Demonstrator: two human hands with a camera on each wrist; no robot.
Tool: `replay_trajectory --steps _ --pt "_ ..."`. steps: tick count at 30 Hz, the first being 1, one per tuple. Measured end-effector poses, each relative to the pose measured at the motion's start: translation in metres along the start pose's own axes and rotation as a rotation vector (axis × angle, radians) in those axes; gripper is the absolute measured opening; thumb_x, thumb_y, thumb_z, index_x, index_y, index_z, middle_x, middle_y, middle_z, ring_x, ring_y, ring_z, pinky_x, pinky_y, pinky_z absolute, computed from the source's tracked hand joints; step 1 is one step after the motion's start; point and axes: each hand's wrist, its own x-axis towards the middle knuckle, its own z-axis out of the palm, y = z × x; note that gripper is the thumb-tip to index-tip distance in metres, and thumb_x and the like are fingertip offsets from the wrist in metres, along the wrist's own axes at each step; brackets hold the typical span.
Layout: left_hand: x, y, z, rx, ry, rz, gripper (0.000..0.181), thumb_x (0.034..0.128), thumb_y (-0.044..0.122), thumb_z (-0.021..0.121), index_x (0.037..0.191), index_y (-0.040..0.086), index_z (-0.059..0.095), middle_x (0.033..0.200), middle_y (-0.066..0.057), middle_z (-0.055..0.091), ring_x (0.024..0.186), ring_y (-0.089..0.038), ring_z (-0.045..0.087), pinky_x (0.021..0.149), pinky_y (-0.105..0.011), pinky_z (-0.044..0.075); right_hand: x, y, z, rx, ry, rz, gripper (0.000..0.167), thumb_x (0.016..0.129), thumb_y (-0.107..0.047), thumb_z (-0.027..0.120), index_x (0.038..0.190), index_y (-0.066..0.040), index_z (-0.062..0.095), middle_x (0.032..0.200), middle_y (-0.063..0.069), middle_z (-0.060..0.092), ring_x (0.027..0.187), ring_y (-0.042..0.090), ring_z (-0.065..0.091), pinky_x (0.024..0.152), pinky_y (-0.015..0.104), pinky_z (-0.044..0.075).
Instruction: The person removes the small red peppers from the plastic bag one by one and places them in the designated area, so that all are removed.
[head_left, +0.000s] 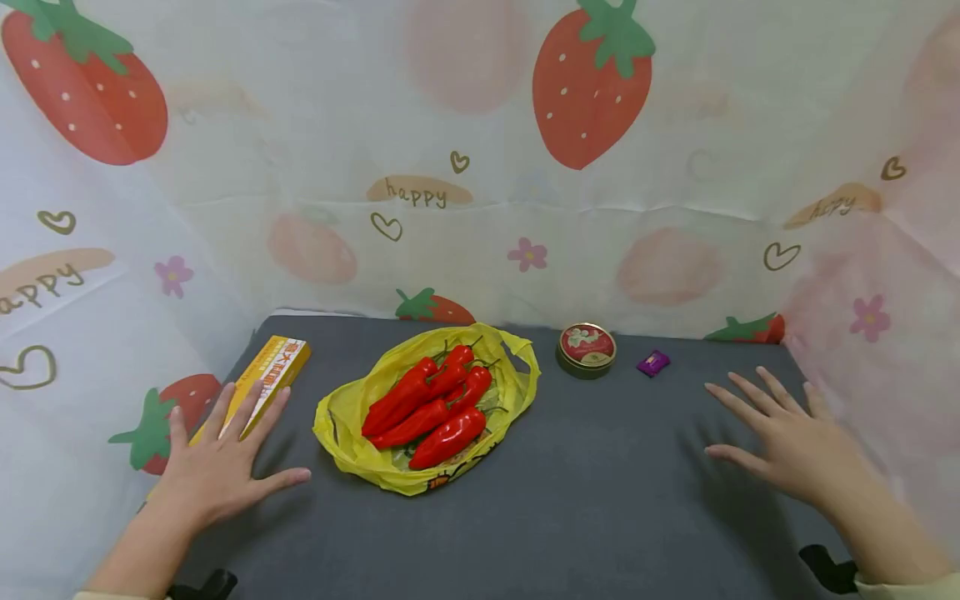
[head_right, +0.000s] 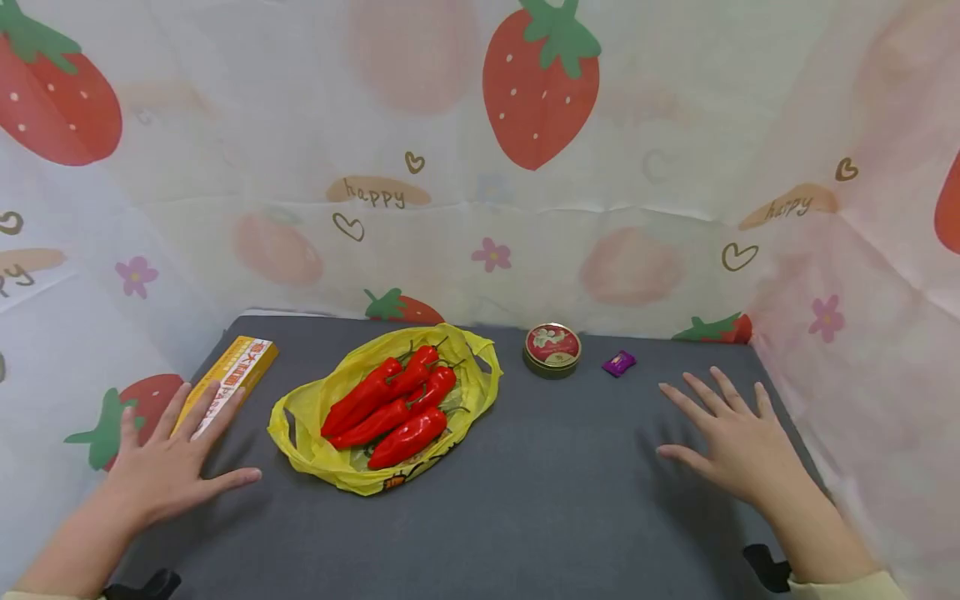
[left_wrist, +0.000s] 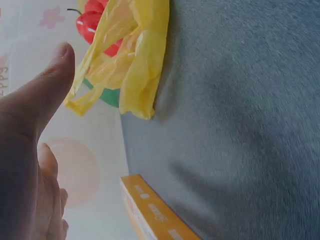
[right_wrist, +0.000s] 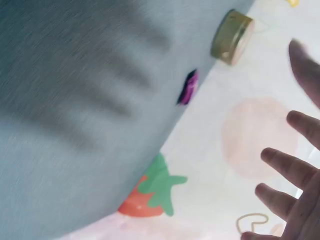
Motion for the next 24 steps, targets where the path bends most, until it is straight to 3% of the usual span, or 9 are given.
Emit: replay_trajectory --steps 3,6,13,18,24 --pt "0.003 0.004 0.0 -0.027 0.008 -0.004 0.107 0.082 0.086 0.047 0.164 0.033 0.003 0.169 -0.013 0.01 0.152 -0.045 0.005 0.104 -0.082 -0.011 0.007 -0.008 0.004 0.04 0.071 -0.026 0.078 0.084 -0.056 0.075 0.15 -0.025 0.048 0.147 0.015 0.054 0.138 0.045 0.042 0.106 0.071 0.03" --pt "0.007 0.01 -0.001 -0.064 0.022 -0.008 0.103 0.0852 0.083 0.047 0.164 0.033 0.003 0.168 -0.017 0.015 0.151 -0.046 0.01 0.106 -0.081 -0.007 0.016 -0.018 0.009 0.074 0.162 -0.066 0.07 0.081 -0.047 0.081 0.141 -0.019 0.059 0.139 0.013 0.061 0.13 0.045 0.051 0.096 0.066 0.042" --pt "0.018 0.024 -0.001 -0.198 0.05 -0.021 0.091 0.0936 0.072 0.046 0.164 0.03 0.005 0.163 -0.02 0.027 0.146 -0.049 0.023 0.108 -0.079 0.006 0.035 -0.047 0.015 0.144 0.216 -0.094 0.06 0.083 -0.032 0.082 0.137 -0.016 0.062 0.136 0.014 0.063 0.128 0.041 0.054 0.083 0.061 0.052" --pt "0.02 0.03 0.004 -0.233 0.078 -0.04 0.089 0.0953 0.068 0.048 0.164 0.023 0.014 0.155 -0.024 0.041 0.142 -0.048 0.032 0.11 -0.075 0.016 0.045 -0.069 0.022 0.195 0.228 -0.106 0.057 0.086 -0.03 0.08 0.139 -0.018 0.062 0.137 0.011 0.063 0.127 0.037 0.056 0.078 0.057 0.055" --pt "0.024 0.041 0.009 -0.275 0.094 -0.081 0.084 0.0994 0.063 0.044 0.163 0.014 0.018 0.143 -0.029 0.054 0.127 -0.048 0.053 0.097 -0.065 0.044 0.056 -0.09 0.028 0.249 0.214 -0.1 0.055 0.088 -0.031 0.078 0.139 -0.018 0.062 0.14 0.01 0.061 0.131 0.035 0.055 0.081 0.056 0.055"
